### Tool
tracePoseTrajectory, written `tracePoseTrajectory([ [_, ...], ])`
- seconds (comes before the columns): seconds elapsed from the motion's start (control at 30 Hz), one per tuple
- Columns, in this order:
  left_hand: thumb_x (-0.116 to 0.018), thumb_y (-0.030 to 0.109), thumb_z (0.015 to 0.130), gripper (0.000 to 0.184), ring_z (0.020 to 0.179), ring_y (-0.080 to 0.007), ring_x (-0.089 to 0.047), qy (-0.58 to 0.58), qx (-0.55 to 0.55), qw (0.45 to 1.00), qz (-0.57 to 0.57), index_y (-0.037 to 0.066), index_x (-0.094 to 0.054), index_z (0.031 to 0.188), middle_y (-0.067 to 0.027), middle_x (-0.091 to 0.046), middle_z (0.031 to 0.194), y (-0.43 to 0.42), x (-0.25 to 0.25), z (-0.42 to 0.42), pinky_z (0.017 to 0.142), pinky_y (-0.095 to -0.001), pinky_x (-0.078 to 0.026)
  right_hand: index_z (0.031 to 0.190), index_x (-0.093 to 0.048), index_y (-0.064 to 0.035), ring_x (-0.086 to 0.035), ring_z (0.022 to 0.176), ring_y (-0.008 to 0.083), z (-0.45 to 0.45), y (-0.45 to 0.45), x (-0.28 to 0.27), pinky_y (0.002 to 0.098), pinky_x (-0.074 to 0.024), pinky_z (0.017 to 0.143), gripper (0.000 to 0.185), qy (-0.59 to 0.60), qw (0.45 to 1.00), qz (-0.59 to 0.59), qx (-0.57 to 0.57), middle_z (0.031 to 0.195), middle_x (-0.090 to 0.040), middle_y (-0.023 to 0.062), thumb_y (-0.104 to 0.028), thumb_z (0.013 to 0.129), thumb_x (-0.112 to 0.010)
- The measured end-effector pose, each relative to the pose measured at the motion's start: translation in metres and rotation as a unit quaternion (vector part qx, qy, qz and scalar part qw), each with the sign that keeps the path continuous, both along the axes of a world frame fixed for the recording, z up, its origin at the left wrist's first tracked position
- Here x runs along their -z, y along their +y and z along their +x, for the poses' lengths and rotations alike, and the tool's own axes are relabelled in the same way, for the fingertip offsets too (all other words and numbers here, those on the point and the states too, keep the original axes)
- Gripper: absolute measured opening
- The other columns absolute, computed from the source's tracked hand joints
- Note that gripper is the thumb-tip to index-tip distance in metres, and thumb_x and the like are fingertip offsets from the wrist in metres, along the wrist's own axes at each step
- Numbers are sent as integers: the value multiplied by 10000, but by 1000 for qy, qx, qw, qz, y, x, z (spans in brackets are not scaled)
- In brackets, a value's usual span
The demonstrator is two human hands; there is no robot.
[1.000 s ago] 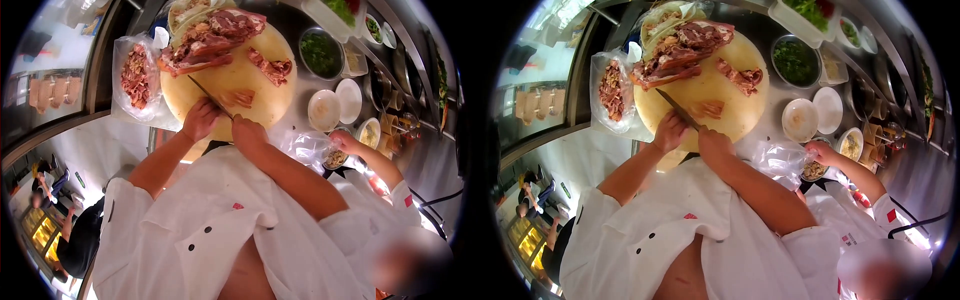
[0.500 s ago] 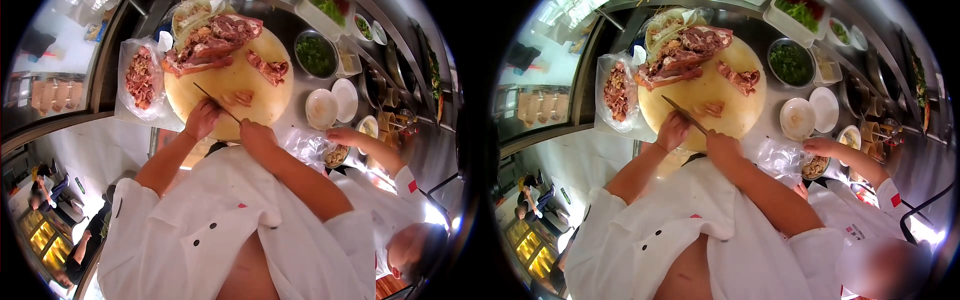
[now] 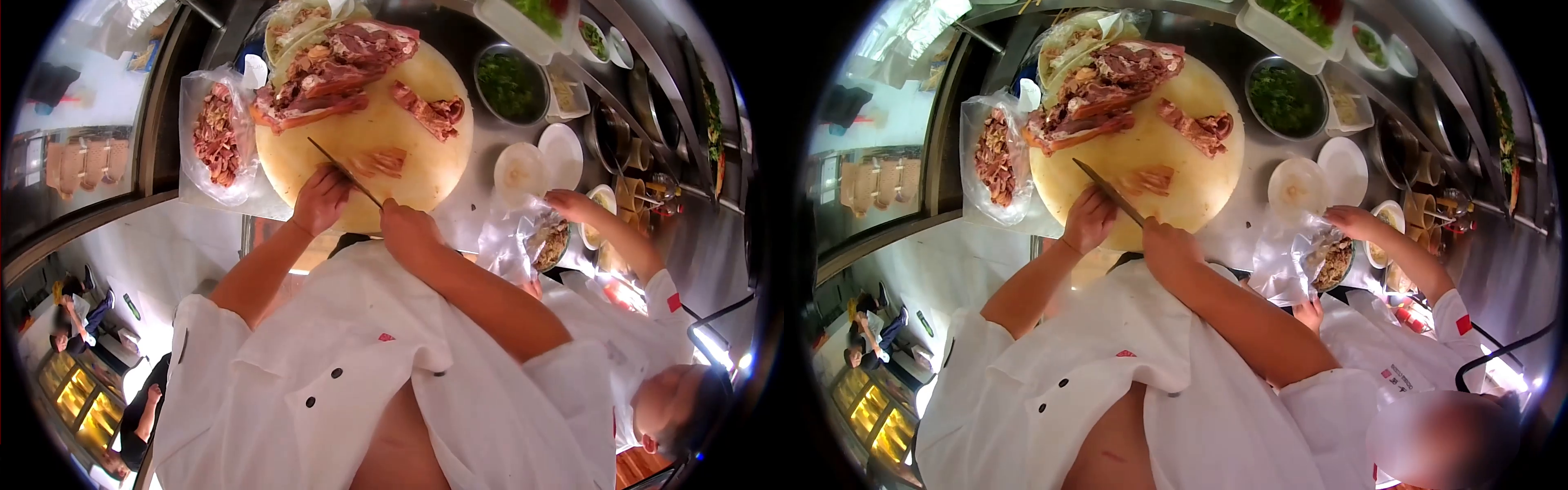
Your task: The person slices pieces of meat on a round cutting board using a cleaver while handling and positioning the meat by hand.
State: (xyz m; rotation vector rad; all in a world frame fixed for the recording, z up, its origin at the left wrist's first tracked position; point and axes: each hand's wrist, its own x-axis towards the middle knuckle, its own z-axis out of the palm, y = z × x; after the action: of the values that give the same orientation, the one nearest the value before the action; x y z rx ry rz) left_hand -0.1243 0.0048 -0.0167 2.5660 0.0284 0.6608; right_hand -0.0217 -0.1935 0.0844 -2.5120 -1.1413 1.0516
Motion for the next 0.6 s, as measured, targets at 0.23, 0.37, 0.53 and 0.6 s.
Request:
tracePoseTrajectory([
  [0.23, -726, 64, 816, 239, 1136, -338, -654, 18, 33, 999, 18, 47, -759, 1052, -96, -725, 1119, 7, 9, -3, 1012, -440, -554, 1060, -584, 24, -771, 867, 412, 4, 31, 23, 496, -631, 762, 135, -4, 1000, -26, -13, 953, -751, 259, -54, 950, -581],
  [0.37, -705, 70, 826, 240, 1153, -336, -643, 37, 38, 999, 9, 54, -752, 1061, -96, -723, 1137, 6, 4, -2, 1013, -447, -550, 1084, -581, 22, -774, 883, 396, 3, 40, 37, 473, -635, 781, 155, -23, 999, -22, -13, 964, -757, 241, -60, 952, -584],
  [0.53, -710, 72, 821, 219, 1136, -332, -648, 30, 24, 999, 10, 57, -754, 1035, -93, -717, 1103, 3, 9, -2, 997, -441, -556, 1070, -583, -1, -766, 870, 384, 7, 39, 36, 475, -623, 777, 165, -53, 999, 3, -3, 927, -754, 222, -155, 1013, -563],
  [0.6, -714, 64, 815, 214, 1129, -329, -650, 21, 18, 999, 19, 50, -751, 1025, -98, -712, 1092, 3, 9, -4, 991, -433, -560, 1027, -592, -27, -748, 794, 398, 8, 24, 44, 507, -599, 737, 291, -82, 996, 44, 4, 831, -742, 203, -295, 1101, -506],
])
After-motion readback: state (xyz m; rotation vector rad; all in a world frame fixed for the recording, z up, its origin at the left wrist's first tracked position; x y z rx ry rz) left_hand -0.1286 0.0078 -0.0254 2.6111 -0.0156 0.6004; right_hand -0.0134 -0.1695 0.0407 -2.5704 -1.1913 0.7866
